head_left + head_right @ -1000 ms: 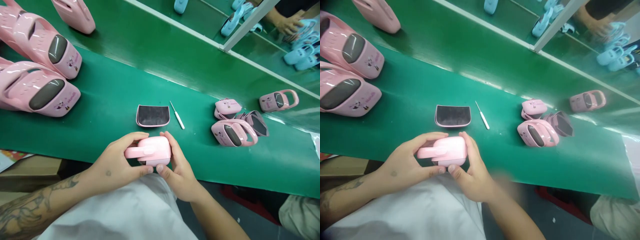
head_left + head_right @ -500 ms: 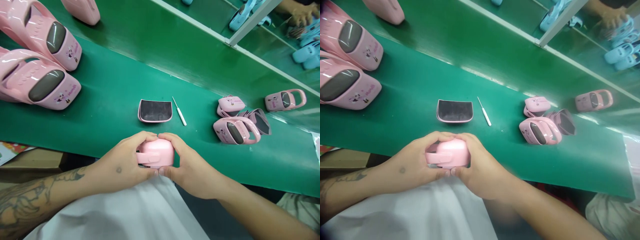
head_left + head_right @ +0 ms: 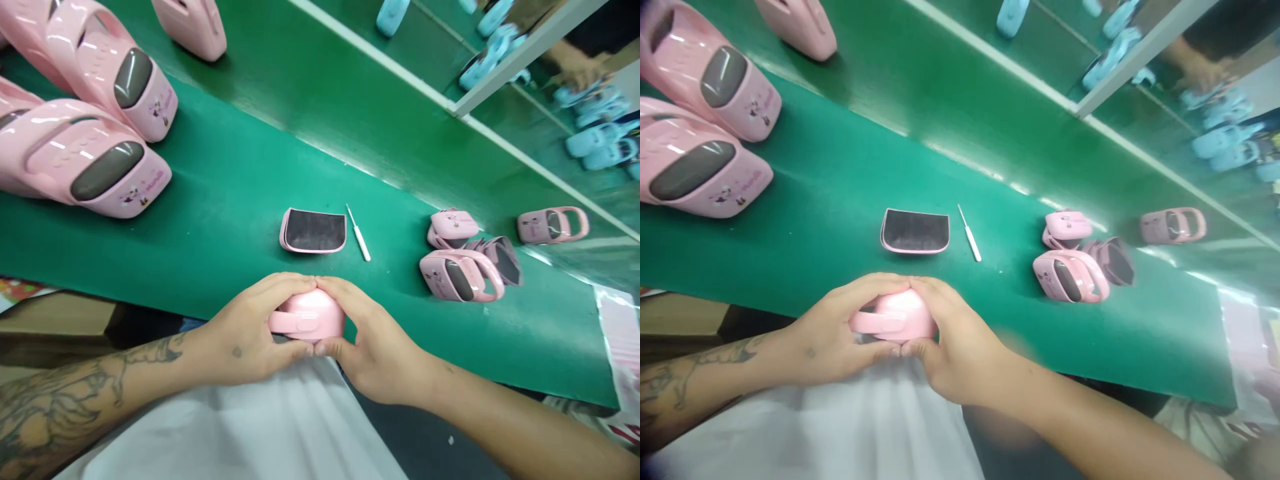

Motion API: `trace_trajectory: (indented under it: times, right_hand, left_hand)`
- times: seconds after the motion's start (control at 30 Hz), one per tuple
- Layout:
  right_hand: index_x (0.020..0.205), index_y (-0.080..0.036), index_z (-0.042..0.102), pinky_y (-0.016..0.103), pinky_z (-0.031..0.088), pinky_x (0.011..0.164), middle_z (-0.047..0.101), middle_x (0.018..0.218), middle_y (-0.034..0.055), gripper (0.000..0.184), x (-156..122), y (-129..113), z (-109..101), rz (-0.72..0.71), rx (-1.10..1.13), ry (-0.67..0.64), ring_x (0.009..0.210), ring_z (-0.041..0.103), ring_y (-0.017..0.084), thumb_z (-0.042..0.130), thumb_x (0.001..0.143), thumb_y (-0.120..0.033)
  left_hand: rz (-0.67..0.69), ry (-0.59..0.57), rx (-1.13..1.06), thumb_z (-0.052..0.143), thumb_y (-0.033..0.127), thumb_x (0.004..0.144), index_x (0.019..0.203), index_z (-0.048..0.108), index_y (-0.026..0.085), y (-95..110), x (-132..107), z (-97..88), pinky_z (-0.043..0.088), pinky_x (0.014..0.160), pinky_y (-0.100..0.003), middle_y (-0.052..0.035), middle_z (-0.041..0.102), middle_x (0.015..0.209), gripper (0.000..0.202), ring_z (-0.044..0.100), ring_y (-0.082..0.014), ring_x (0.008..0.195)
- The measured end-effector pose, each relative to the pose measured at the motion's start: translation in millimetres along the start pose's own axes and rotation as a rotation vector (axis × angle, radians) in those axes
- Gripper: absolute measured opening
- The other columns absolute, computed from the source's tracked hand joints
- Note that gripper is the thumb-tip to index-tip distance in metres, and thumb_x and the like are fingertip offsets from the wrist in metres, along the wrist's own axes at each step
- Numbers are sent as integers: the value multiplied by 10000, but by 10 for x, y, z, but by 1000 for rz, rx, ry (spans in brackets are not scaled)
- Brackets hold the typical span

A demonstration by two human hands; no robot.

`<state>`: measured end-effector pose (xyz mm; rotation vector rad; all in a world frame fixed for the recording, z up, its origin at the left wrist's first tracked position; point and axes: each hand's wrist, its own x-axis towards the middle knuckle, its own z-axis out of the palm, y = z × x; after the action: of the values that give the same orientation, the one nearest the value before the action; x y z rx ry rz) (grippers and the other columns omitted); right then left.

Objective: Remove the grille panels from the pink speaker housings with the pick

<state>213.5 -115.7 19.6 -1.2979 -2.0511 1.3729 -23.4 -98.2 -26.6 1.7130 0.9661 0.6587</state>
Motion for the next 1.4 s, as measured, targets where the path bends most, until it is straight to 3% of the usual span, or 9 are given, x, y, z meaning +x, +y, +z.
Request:
trace_trajectory:
  times: [0.17, 0.3, 0.57, 0.73, 0.87, 1.07, 1.13, 1.27, 1.4]
  right_hand:
    - [1697, -313, 366, 591, 463, 1308, 527, 1690, 153, 845, -131, 352, 36, -68, -4, 79, 1568, 528, 346, 809, 986, -420]
    - [1749, -324, 271, 588, 398, 1349, 413, 1774, 159, 1026, -188, 580, 80, -48, 25, 107, 1650, 422, 352, 809, 934, -640]
    - [1736, -293, 298, 573, 348, 1372, 388, 1791, 149, 891, -130, 508, 159, -48, 156, 140, 1667, 388, 327, 732, 1017, -589]
    - [1700, -267, 338, 558, 365, 1362, 429, 1755, 158, 805, -96, 454, 168, -70, 211, 148, 1640, 420, 312, 726, 1038, -509]
    - [1599, -262, 443, 519, 464, 1297, 528, 1652, 150, 669, -69, 366, 182, -58, 276, 195, 1550, 521, 303, 740, 1028, -445]
    - [1547, -215, 486, 536, 484, 1269, 601, 1555, 173, 603, -20, 297, 227, -95, 145, 274, 1466, 584, 320, 717, 998, -312]
    - [1558, -208, 501, 545, 475, 1275, 603, 1583, 176, 615, 5, 334, 241, -70, 191, 289, 1484, 582, 328, 721, 1009, -377]
    - [1581, -239, 531, 529, 524, 1237, 618, 1626, 152, 750, 13, 481, 227, 87, 524, 321, 1488, 614, 340, 752, 974, -621]
    - [1619, -247, 510, 537, 595, 1148, 624, 1628, 166, 881, -19, 551, 206, 168, 762, 491, 1461, 644, 372, 693, 933, -768]
  left_hand:
    - [-126, -137, 148, 868, 541, 835, 1487, 625, 260, 2, 92, -91, 565, 1165, -498, -98, 687, 1543, 751, 668, -357, 1407]
    - [-170, -134, 200, 861, 468, 801, 1467, 634, 256, 58, 152, -149, 581, 1142, -495, -101, 658, 1561, 735, 658, -366, 1408]
    - [-185, -117, 187, 959, 452, 692, 1416, 661, 271, 161, 199, -120, 612, 1039, -422, -70, 702, 1443, 803, 707, -330, 1272]
    - [-172, -41, 162, 933, 555, 728, 1256, 733, 255, 149, 227, -76, 629, 910, -411, -65, 765, 1236, 639, 744, -309, 1088]
    - [-157, -1, 122, 941, 586, 728, 1214, 750, 259, 152, 223, -42, 627, 931, -405, -66, 772, 1228, 616, 739, -308, 1098]
    - [-114, 24, 130, 941, 597, 722, 1179, 753, 225, 153, 270, -48, 621, 947, -395, -77, 786, 1179, 618, 744, -294, 1059]
    - [-165, -18, 136, 943, 596, 712, 1212, 758, 229, 128, 300, -119, 631, 950, -407, -75, 785, 1204, 647, 747, -305, 1074]
    - [-219, -32, -23, 1041, 470, 588, 1465, 643, 246, 34, 265, -243, 657, 1007, -441, -131, 707, 1473, 989, 740, -369, 1256]
    - [-166, 57, -187, 1020, 336, 657, 1569, 555, 270, -4, 155, -129, 601, 1162, -494, -154, 641, 1598, 1025, 660, -397, 1440]
